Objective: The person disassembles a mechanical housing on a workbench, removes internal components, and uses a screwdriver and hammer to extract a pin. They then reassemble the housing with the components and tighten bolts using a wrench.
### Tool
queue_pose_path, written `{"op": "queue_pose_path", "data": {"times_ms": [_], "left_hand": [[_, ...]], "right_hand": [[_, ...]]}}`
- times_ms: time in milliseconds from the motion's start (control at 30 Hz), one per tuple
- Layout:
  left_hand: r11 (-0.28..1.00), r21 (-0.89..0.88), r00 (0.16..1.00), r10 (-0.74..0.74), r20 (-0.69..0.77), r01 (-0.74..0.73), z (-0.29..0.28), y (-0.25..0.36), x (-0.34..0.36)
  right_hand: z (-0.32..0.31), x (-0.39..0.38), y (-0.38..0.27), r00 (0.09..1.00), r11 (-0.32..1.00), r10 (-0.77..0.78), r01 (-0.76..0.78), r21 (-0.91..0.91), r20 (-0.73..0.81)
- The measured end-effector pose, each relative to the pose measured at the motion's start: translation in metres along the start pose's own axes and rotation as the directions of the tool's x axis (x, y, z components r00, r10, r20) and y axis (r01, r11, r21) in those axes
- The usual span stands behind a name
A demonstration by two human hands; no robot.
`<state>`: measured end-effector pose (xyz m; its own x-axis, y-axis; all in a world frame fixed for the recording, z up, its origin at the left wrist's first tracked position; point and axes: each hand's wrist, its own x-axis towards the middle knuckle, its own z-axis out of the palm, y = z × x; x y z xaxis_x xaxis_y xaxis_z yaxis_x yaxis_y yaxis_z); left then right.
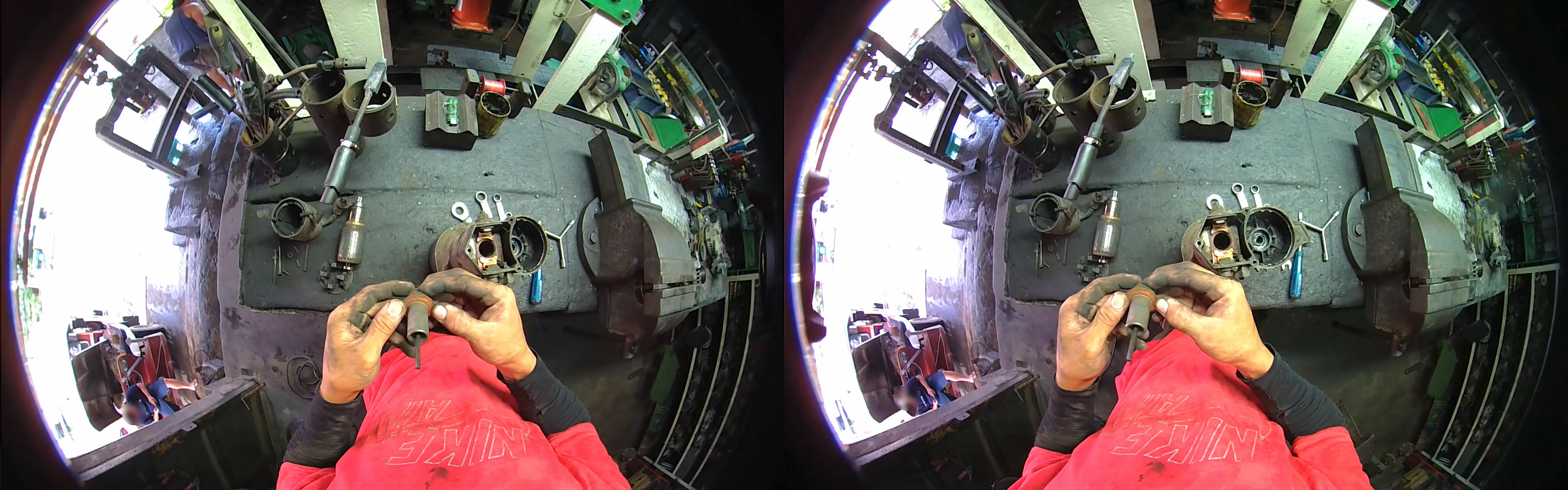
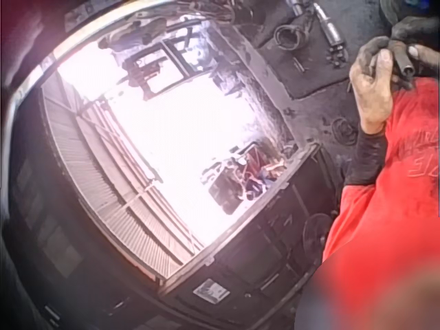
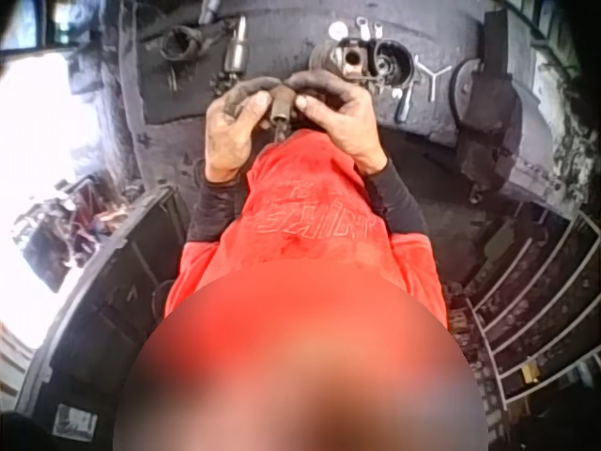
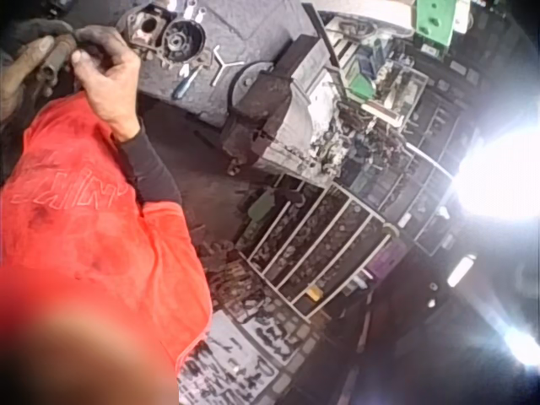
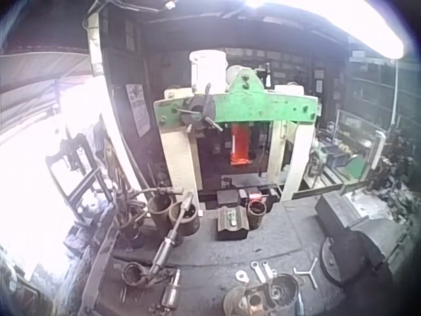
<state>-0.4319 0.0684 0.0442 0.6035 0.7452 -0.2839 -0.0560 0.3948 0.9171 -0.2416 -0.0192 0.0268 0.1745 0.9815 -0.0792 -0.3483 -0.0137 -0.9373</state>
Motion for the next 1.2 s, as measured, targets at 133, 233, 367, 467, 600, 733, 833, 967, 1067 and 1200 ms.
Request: {"op": "queue_pose_path", "data": {"times_ms": [133,233,367,467,600,733,833,967,1067,1200], "left_hand": [[0.997,-0.076,1.0,0.01,0.023,-0.008,0.001,-0.005,0.002],[0.993,-0.116,0.999,-0.017,0.047,0.022,0.0,-0.008,0.002],[0.983,-0.18,0.997,-0.006,0.08,0.02,0.0,-0.011,0.001],[0.976,-0.212,0.995,-0.023,0.101,0.044,-0.001,-0.01,-0.001],[0.989,-0.145,0.996,0.032,0.085,-0.02,0.0,-0.01,-0.003],[0.991,-0.116,0.994,0.074,0.078,-0.065,0.004,-0.012,-0.003],[0.997,-0.021,0.996,0.08,0.048,-0.079,0.006,-0.011,-0.005],[0.976,0.169,0.99,0.134,0.035,-0.138,0.004,-0.008,-0.006],[0.936,0.286,0.978,0.203,0.041,-0.207,0.004,-0.008,-0.004],[0.907,0.319,0.961,0.27,0.06,-0.275,0.007,-0.009,-0.002]], "right_hand": [[-0.002,-0.001,0.004,0.996,0.996,-0.086,0.086,0.003,-0.011],[-0.003,-0.002,0.007,0.978,0.97,-0.207,0.207,-0.127,0.016],[-0.001,-0.009,0.008,0.976,0.968,-0.218,0.214,-0.133,-0.015],[0.001,-0.012,0.006,0.975,0.965,-0.22,0.217,-0.146,-0.009],[0.002,-0.014,0.003,0.967,0.945,-0.248,0.255,-0.204,0.057],[0.003,-0.015,0.0,0.978,0.959,-0.203,0.207,-0.193,0.042],[0.002,-0.016,0.0,0.981,0.95,-0.192,0.195,-0.244,0.036],[0.001,-0.017,0.001,0.983,0.935,-0.176,0.181,-0.306,0.044],[-0.001,-0.018,0.002,0.995,0.963,-0.098,0.097,-0.25,0.012],[-0.005,-0.019,0.005,0.986,0.917,-0.168,0.158,-0.367,0.004]]}}
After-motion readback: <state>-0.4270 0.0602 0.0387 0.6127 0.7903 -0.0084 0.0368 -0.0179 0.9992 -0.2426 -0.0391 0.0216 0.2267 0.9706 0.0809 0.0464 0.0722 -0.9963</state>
